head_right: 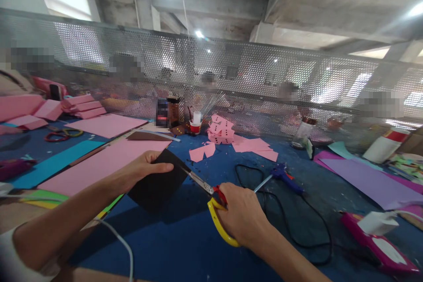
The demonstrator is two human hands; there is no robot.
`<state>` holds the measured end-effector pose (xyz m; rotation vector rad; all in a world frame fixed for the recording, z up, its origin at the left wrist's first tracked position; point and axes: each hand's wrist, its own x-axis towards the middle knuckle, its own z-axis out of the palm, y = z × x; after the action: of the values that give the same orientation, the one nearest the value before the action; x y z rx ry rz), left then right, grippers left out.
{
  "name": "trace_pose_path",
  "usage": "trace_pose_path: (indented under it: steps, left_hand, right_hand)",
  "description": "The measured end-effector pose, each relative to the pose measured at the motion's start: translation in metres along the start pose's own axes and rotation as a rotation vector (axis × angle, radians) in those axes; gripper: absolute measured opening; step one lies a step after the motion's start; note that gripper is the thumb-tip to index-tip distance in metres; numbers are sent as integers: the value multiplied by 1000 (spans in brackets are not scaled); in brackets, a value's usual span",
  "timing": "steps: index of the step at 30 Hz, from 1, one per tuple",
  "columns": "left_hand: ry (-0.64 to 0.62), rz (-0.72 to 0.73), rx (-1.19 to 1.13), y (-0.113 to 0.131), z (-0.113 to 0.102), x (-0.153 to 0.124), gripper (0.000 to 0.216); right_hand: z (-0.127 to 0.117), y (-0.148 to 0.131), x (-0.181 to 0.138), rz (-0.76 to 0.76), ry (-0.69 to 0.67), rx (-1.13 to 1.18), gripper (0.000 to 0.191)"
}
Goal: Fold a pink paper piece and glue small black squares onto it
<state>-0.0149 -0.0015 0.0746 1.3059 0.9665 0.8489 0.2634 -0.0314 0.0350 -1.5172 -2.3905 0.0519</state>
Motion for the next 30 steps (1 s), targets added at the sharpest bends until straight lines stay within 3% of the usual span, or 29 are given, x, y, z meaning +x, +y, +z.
trace_pose_path:
  steps: [30]
  left_hand:
    - [46, -13, 2, -3, 0, 3, 26]
  right_hand:
    - [7, 5, 1, 1, -18, -20, 16]
